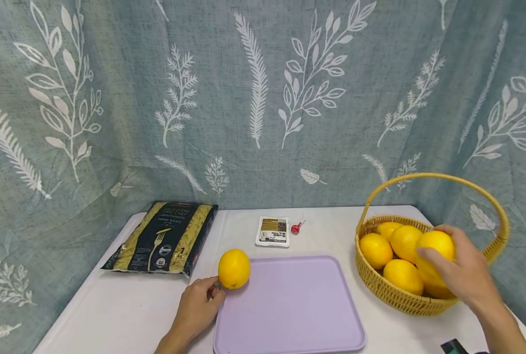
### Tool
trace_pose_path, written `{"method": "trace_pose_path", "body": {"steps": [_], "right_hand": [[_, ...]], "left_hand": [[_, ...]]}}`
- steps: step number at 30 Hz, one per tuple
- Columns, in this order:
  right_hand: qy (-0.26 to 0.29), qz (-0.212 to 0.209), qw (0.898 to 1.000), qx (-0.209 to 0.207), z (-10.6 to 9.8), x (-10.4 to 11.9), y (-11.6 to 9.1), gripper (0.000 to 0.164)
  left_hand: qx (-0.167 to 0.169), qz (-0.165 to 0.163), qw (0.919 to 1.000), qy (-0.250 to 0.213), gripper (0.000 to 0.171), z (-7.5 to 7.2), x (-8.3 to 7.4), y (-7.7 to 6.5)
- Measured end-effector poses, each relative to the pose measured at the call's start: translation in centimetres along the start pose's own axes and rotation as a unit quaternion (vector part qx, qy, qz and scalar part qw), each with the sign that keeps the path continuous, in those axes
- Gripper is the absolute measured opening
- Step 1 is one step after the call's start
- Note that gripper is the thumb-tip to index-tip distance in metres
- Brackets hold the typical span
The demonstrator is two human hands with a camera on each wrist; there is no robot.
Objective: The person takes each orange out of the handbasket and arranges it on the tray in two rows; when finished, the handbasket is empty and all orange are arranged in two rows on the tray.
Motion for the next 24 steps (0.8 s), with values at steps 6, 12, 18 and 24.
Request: {"method": "trace_pose_path", "body": {"steps": [6, 12, 18, 24], "right_hand": [[0.035, -0.024, 0.999, -0.019, 0.9, 2.8, 0.0, 0.064], [0.074, -0.042, 0.996, 0.013, 1.9, 4.9, 0.4, 0.059], [0.11, -0.076, 0.991, 0.004, 2.8, 6.6, 0.5, 0.054], [0.15, -0.071, 0.986, 0.031, 4.0, 8.4, 0.4, 0.056]], "left_hand": [[-0.003, -0.001, 1.0, 0.002, 0.007, -0.1, 0.1, -0.1], [-0.003, 0.001, 1.0, 0.004, 0.01, 0.0, 0.0, 0.0], [-0.002, 0.002, 1.0, 0.004, 0.01, -0.1, -0.1, -0.1], [-0.001, -0.001, 1.0, 0.002, 0.014, -0.1, -0.1, -0.1]]}}
Point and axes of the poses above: each hand's wrist, its own y-axis towards the middle knuckle, its own z-axis out of the palm, x = y × z, the point moved 1 cm from there along y, towards the middle knuckle, and after that the axes turned 1 degree about z, right-handed, at the moved point
